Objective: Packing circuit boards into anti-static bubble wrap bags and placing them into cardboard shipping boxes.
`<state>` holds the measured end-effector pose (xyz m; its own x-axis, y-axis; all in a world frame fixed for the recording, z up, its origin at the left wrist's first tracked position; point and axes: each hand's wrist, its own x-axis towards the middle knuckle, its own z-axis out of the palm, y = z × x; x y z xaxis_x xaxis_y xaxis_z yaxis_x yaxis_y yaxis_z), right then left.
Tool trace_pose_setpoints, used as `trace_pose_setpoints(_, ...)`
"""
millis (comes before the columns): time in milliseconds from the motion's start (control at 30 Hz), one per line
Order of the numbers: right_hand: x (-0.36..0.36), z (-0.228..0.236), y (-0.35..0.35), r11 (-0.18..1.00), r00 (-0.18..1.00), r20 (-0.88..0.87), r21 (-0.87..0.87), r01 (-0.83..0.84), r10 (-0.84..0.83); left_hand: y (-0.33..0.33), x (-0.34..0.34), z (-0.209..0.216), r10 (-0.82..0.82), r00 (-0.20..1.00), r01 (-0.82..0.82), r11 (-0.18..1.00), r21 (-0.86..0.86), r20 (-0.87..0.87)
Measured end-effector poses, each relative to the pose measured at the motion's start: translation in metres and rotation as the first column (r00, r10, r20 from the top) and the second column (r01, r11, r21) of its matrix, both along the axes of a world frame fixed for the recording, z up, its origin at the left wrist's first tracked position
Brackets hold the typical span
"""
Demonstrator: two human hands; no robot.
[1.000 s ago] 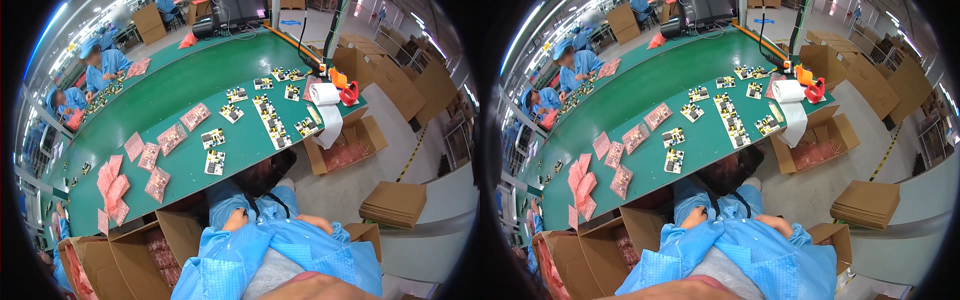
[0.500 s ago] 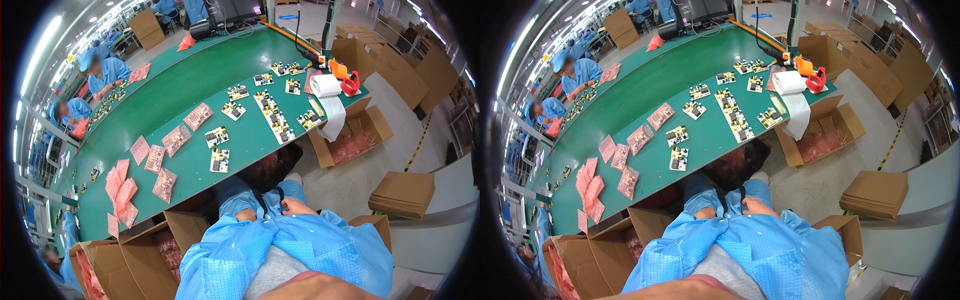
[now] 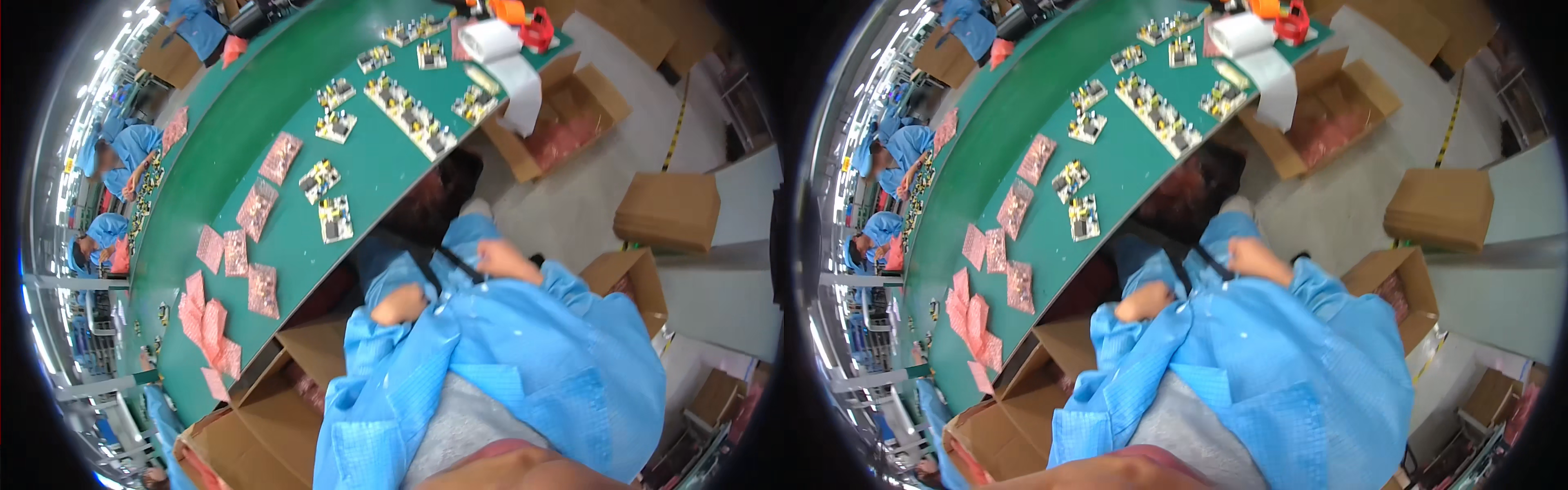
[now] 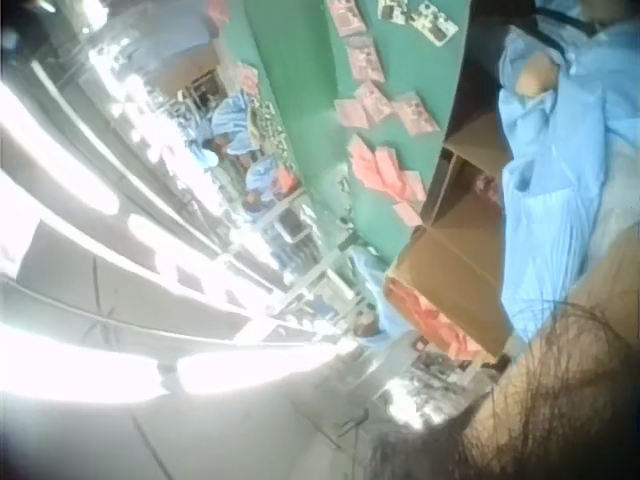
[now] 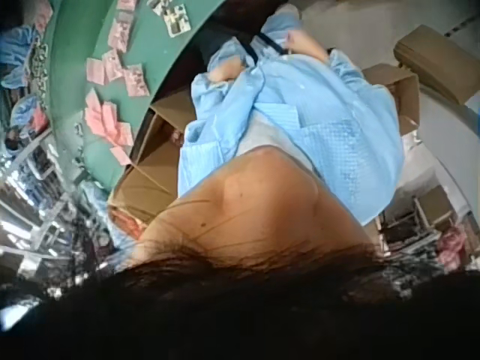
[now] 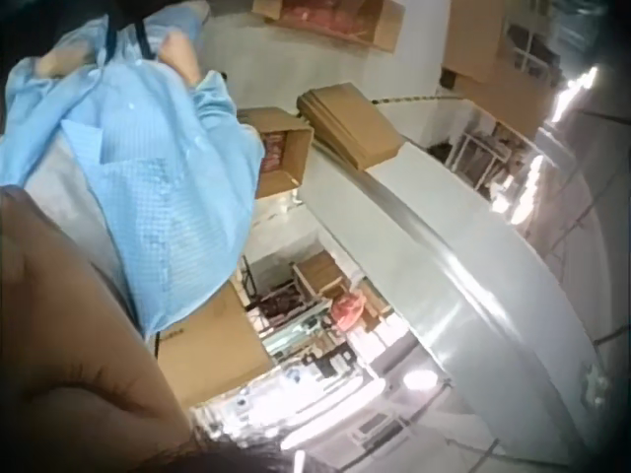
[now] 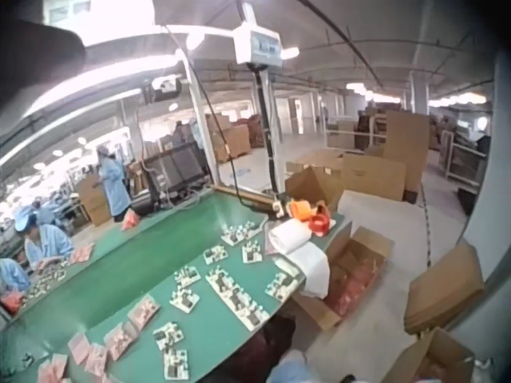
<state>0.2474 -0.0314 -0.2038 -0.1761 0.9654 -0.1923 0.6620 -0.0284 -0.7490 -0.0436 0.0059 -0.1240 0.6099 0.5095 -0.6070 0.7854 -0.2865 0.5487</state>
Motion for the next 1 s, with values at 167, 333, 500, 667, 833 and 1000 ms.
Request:
trace_pose_setpoints(167, -0.001, 0.062, 0.007, 0.978, 0.984, -0.061, 0.117, 0.173, -0.167, 0.032, 0.083, 0.010, 0.029, 0.838, -0.186, 0.954, 0.236, 0.544)
trace_pose_setpoints(333, 0.003, 0.052, -0.015, 0.935, 0.941, 0.013, 0.126, 0.333, -0.337, 0.017, 0.117, -0.031, -0.008, 0.919, -0.074, 0.979, 0.191, 0.395)
trace_pose_setpoints(500, -0.003, 0.058, -0.022, 0.920, 0.925, -0.007, 0.098, 0.379, -0.380, 0.009, 0.114, -0.041, -0.079, 0.921, -0.082, 0.917, 0.390, 0.381)
trace_pose_setpoints(667, -0.008, 0.061, -0.013, 0.941, 0.947, -0.007, 0.107, 0.321, -0.322, 0.014, 0.111, -0.043, -0.077, 0.973, -0.007, 0.933, 0.360, 0.218)
trace_pose_setpoints(833, -0.030, 0.079, -0.024, 0.952, 0.925, -0.232, -0.023, 0.305, -0.302, 0.023, 0.104, -0.052, 0.095, 0.977, -0.182, 0.842, 0.508, 0.192)
trace_pose_setpoints(1000, -0.054, 0.074, -0.039, 0.988, 0.994, -0.067, -0.134, 0.079, -0.089, 0.044, 0.112, -0.024, 0.018, 0.952, -0.149, 0.900, 0.410, 0.306)
